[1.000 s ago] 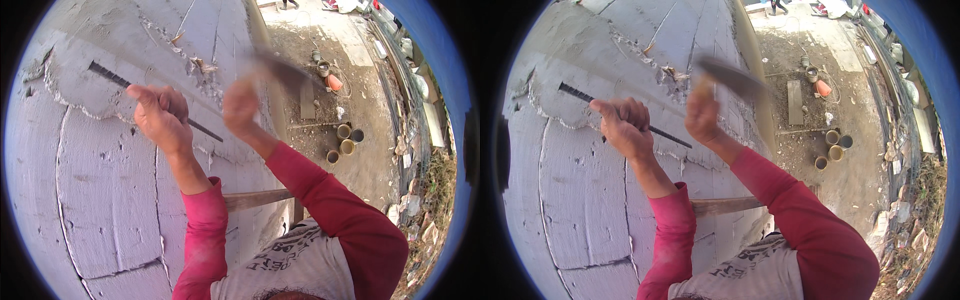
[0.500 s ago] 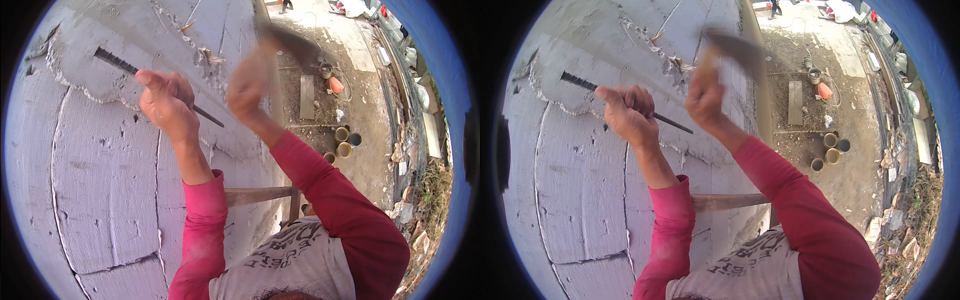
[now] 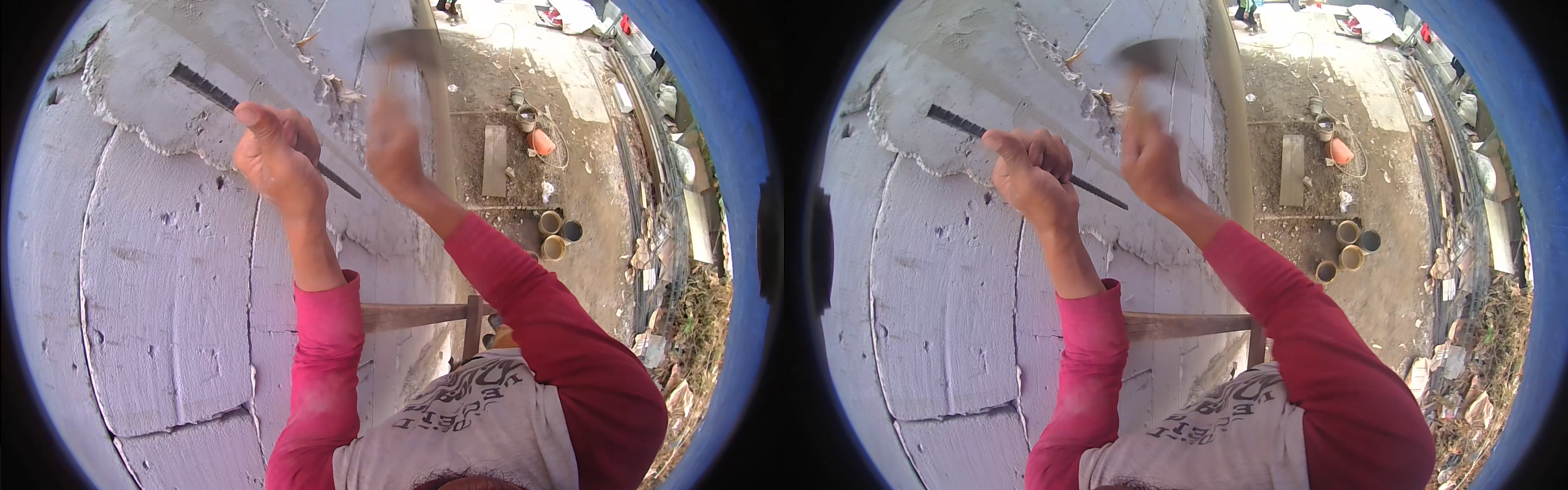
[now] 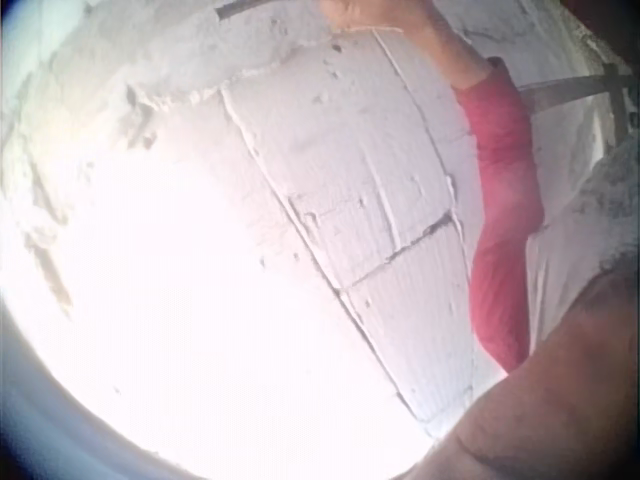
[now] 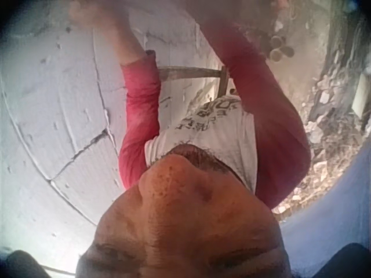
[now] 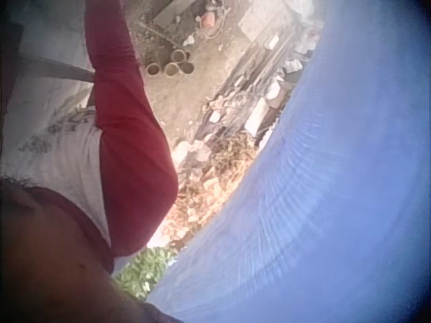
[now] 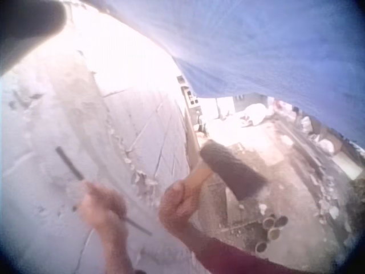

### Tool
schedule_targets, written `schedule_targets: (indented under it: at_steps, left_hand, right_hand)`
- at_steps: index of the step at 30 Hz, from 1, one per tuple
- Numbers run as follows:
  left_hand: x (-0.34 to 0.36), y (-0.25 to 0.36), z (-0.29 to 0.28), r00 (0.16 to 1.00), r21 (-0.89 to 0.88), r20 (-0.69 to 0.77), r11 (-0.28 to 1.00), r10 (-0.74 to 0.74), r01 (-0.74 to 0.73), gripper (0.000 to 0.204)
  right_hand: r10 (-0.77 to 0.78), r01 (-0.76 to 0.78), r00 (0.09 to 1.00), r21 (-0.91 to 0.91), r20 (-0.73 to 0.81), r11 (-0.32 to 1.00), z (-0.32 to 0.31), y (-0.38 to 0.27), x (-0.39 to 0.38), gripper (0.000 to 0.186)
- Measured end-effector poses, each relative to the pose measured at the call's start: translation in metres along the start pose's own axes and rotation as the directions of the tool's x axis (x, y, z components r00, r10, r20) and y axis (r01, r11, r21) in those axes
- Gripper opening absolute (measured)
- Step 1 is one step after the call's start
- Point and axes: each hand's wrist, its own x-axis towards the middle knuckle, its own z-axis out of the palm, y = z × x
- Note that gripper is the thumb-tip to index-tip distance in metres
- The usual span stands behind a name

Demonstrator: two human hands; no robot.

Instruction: The person uses a hammer and a chisel to chip away at a light purple painted wall. They repeatedly strike the chisel against the wall surface to remove sections of the plaster or paint. The person works on a specific area of the wall, creating a rough, damaged surface.

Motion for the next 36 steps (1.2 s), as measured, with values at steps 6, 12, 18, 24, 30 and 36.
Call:
schedule_targets:
  at_steps: [6,12,18,24,30,36]
  left_hand:
    - [-0.005,-0.005,-0.014,1.000,0.011,0.005,1.000,0.008,-0.008,0.067]
    - [0.001,-0.003,-0.010,0.998,-0.014,0.015,0.998,0.061,-0.061,0.067]
    - [0.007,-0.008,-0.005,0.993,0.015,0.016,0.993,0.118,-0.118,0.067]
    - [-0.002,-0.004,-0.017,0.994,0.023,-0.022,0.994,0.111,-0.111,0.067]
    - [-0.004,-0.003,-0.005,0.986,0.002,-0.007,0.986,0.166,-0.166,0.067]
    - [-0.015,-0.008,-0.009,0.935,0.061,0.202,0.949,0.292,-0.310,0.075]
  right_hand:
    - [0.455,-0.412,0.826,-0.194,0.334,0.890,-0.061,0.029,-0.005,0.041]
    - [0.317,-0.108,0.928,0.673,-0.195,0.731,-0.048,-0.049,0.066,0.043]
    - [0.525,-0.496,0.728,-0.191,0.440,0.847,-0.013,0.026,-0.033,0.045]
    - [0.387,-0.366,0.922,0.363,0.015,0.857,-0.044,-0.058,0.055,0.037]
    - [0.254,-0.228,0.940,-0.134,0.228,0.964,0.009,0.001,-0.008,0.037]
    - [0.809,-0.807,0.449,-0.216,0.378,0.549,-0.089,-0.002,-0.055,0.040]
